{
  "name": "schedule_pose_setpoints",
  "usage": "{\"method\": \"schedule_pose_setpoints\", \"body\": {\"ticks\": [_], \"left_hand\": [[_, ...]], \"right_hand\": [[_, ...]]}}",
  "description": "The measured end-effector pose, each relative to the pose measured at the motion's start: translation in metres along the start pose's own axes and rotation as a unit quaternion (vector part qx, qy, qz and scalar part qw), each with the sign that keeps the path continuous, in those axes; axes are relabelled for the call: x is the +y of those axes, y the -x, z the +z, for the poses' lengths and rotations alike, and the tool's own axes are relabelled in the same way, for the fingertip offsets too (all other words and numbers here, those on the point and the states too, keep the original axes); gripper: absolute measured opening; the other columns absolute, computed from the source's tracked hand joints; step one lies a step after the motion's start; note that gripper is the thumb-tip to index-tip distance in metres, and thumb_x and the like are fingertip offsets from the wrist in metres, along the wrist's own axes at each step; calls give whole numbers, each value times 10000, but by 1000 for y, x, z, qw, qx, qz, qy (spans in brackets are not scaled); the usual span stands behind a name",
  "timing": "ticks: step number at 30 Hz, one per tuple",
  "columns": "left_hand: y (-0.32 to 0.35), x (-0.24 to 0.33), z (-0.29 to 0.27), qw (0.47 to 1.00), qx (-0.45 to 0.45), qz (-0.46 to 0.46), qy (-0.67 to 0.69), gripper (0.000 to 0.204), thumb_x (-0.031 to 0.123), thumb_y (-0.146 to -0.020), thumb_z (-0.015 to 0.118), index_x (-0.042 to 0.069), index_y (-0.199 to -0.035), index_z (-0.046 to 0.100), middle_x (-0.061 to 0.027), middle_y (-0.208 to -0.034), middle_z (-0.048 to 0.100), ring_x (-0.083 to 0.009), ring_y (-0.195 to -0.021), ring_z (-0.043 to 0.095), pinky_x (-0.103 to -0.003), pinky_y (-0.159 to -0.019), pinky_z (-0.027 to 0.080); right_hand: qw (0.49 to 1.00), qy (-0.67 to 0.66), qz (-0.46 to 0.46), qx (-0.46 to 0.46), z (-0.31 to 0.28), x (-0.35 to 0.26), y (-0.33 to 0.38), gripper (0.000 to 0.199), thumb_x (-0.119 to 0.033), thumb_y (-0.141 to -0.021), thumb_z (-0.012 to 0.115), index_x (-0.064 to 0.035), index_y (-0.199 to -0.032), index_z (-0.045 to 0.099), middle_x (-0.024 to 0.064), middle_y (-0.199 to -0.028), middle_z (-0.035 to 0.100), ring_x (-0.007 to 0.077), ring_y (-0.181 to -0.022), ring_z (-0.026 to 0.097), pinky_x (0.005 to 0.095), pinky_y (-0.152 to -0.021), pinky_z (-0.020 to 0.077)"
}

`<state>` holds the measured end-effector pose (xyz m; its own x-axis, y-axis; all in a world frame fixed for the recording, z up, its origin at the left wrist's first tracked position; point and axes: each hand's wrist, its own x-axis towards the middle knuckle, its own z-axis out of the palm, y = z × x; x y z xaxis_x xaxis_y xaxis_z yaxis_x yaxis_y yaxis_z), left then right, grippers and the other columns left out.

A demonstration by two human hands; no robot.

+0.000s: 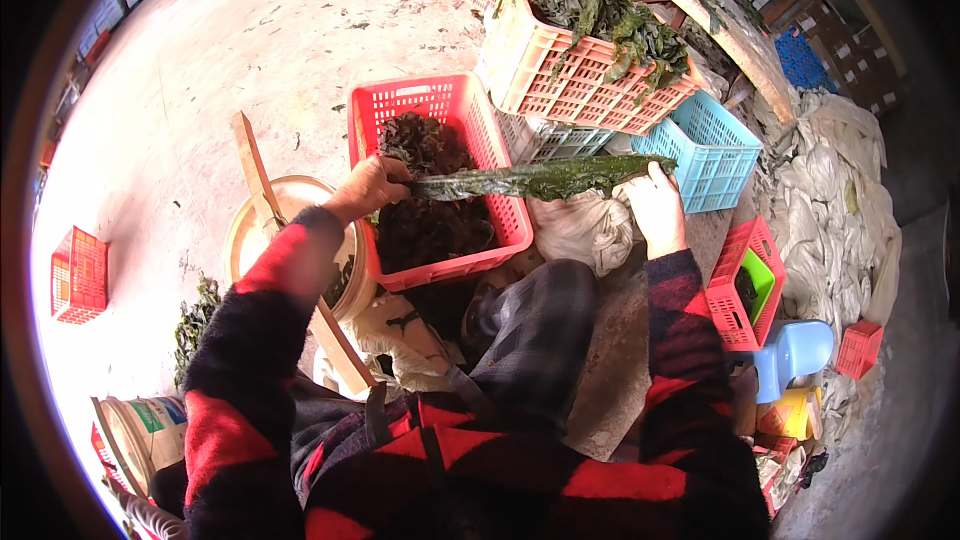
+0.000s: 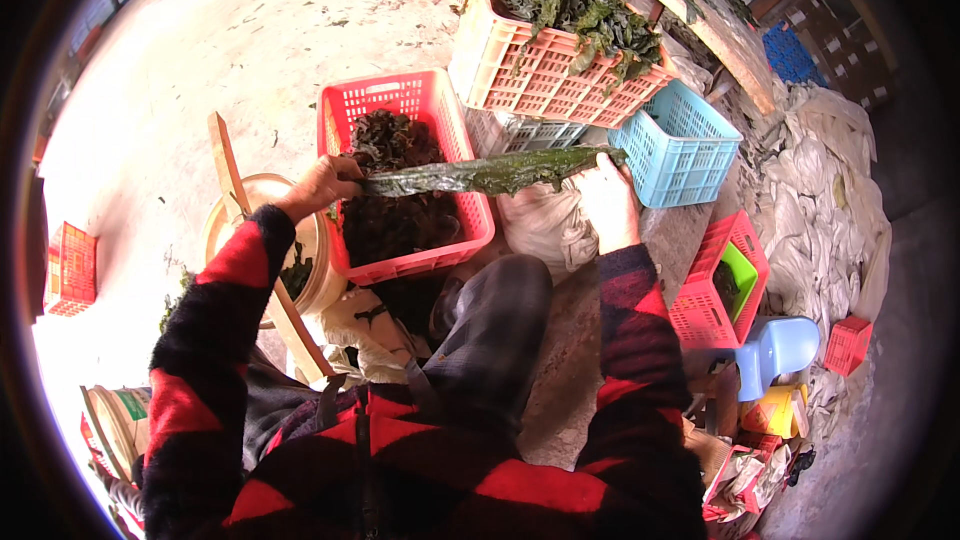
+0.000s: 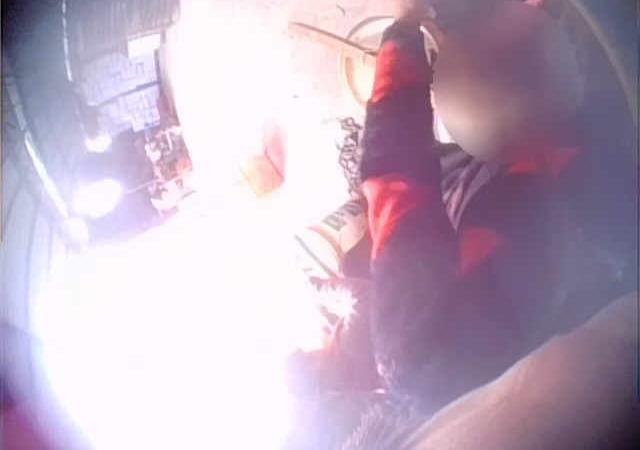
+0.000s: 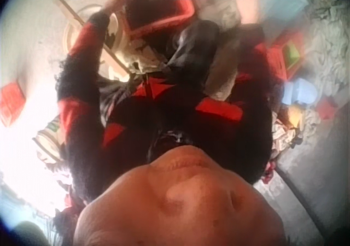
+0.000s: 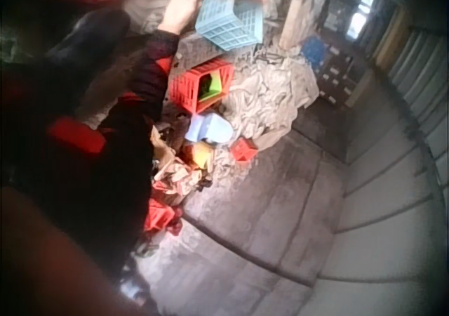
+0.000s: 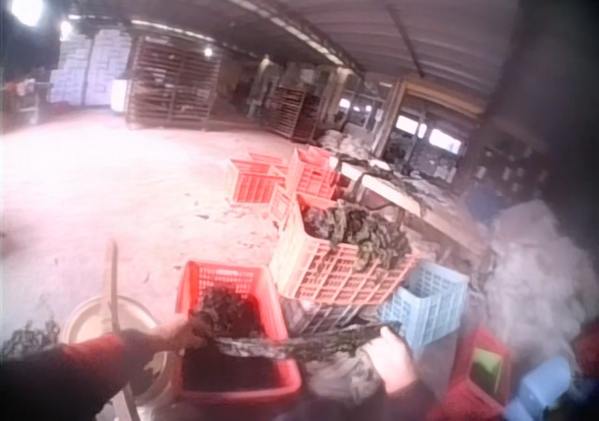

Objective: The person sits on the floor and repeatedly picks up leafy material from a red basket, tears or separates pieces by hand, and places them into a white bucket. The process continues with multiple leaves handled one at a time.

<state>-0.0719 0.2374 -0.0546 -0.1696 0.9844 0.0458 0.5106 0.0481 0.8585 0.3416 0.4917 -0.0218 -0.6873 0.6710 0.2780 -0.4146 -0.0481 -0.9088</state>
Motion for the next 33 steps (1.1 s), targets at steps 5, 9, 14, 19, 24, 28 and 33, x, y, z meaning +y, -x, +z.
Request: {"method": "schedule_pose_setpoints", "body": {"ticks": [5,9,14,19,24,28,33], "left_hand": [[13,-4,42,964,10,29,-262,207,76,-669,631,81,-865,698,-145,-936,661,-359,-909,645,-437,-794,524],[10,29,58,988,42,115,-98,339,125,-744,667,12,-1064,654,-180,-1072,636,-316,-1030,624,-367,-881,499],[9,76,68,962,27,33,270,376,133,-828,735,0,-1156,606,-100,-1047,654,-166,-966,611,-315,-883,487],[17,87,71,986,139,49,78,194,57,-818,699,-2,-992,637,-78,-852,664,-92,-807,575,-275,-737,495],[18,77,59,900,4,0,435,30,20,-838,665,34,-864,663,-2,-753,648,-86,-702,603,-257,-675,505],[24,69,56,827,-30,-25,561,36,36,-862,638,61,-879,658,2,-788,651,-118,-699,624,-265,-695,519],[31,66,57,809,-17,-37,587,46,31,-864,631,70,-875,652,2,-794,644,-118,-703,615,-255,-701,513]], "right_hand": [[977,-192,65,-63,49,1,-27,166,-163,-934,465,-59,-958,593,52,-715,561,166,-812,576,294,-825,458],[991,47,114,49,130,24,-29,156,-126,-994,476,-27,-1075,566,-62,-657,438,46,-570,466,193,-488,376],[978,68,197,16,197,47,-22,187,-156,-955,579,-16,-1059,647,-8,-881,651,73,-760,607,209,-677,497],[925,354,105,-85,208,47,-21,163,-79,-879,677,16,-1009,651,-10,-875,638,40,-780,557,204,-700,470],[973,22,220,-64,205,45,-20,234,-17,-893,617,36,-1121,612,67,-1013,684,138,-873,656,268,-818,527],[974,-30,205,-86,208,46,-20,243,-73,-945,552,36,-1157,600,78,-1071,671,145,-957,642,286,-867,514],[978,7,193,-74,217,51,-21,243,-142,-962,552,14,-1133,624,36,-1045,664,113,-920,617,257,-838,491]]}}
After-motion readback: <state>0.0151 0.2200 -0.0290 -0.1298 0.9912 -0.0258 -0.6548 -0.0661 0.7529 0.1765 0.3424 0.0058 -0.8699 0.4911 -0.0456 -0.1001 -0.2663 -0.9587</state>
